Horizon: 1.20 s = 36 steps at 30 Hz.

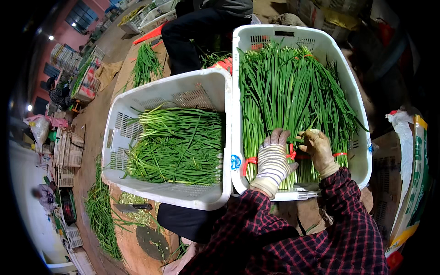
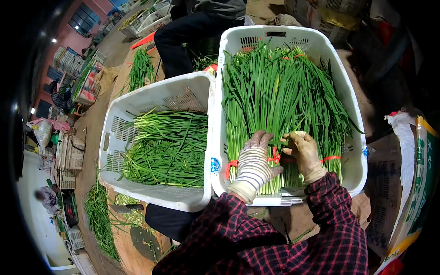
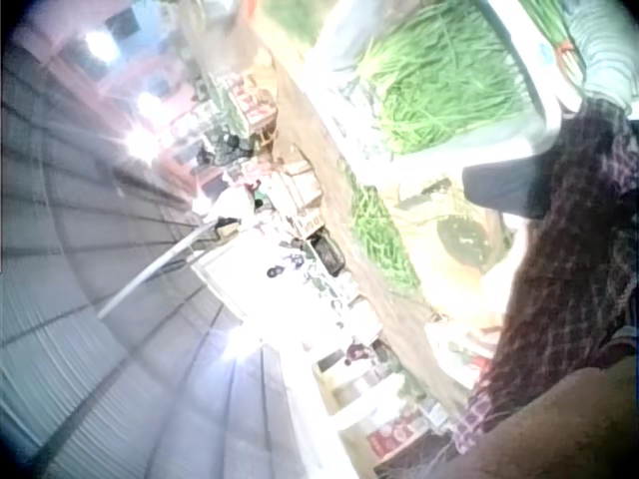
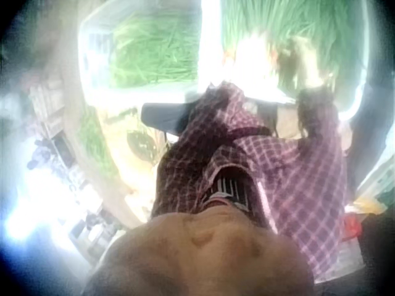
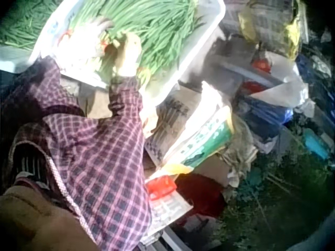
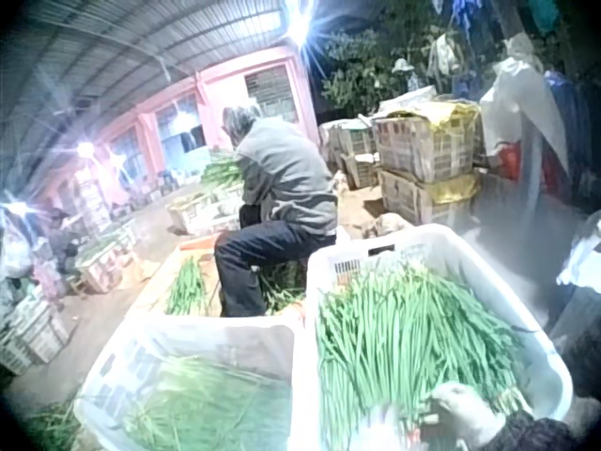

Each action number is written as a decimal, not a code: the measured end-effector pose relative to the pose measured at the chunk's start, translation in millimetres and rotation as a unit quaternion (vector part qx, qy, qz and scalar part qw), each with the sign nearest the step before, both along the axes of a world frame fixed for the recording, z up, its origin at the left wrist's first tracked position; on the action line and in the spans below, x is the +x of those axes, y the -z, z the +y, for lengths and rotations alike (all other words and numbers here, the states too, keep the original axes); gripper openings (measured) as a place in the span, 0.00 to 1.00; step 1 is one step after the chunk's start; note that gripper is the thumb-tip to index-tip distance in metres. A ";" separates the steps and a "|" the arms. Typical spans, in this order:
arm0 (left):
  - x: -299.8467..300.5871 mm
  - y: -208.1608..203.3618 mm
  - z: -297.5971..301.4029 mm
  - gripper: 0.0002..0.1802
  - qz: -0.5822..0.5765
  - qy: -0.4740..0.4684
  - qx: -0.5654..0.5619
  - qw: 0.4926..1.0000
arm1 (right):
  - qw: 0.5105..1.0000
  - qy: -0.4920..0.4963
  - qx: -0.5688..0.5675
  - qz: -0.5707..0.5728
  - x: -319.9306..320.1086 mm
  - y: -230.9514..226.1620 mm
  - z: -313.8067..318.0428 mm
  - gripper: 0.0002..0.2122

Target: The person bundles chives, secures them with a red tie, and trims the ends using a cleaver on a wooden board before placing the bundle into a white plastic crate.

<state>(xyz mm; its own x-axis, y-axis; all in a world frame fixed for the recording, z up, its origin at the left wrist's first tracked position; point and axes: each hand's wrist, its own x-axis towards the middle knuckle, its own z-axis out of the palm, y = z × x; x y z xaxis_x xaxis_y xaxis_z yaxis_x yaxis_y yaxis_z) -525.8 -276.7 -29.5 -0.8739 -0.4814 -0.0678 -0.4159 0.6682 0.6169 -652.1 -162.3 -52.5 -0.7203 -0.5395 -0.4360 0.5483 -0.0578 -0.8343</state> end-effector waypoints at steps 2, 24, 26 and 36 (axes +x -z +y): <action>-1.1 3.6 2.1 0.52 0.011 0.003 -0.008 1.000 | 0.986 -0.032 -0.153 -0.057 -8.1 30.3 8.5 0.08; -4.2 1.3 -3.7 0.52 -0.071 0.058 -0.055 0.994 | 0.822 -0.108 0.262 0.494 -39.8 8.3 -54.3 0.22; -8.5 0.0 -0.5 0.53 -0.036 0.057 -0.046 0.997 | 0.919 -0.073 0.163 0.352 -49.1 28.0 -46.9 0.21; -18.3 7.4 -11.2 0.24 0.017 -0.001 -0.072 0.997 | 0.779 -0.033 0.286 0.558 -32.4 15.4 -40.3 0.15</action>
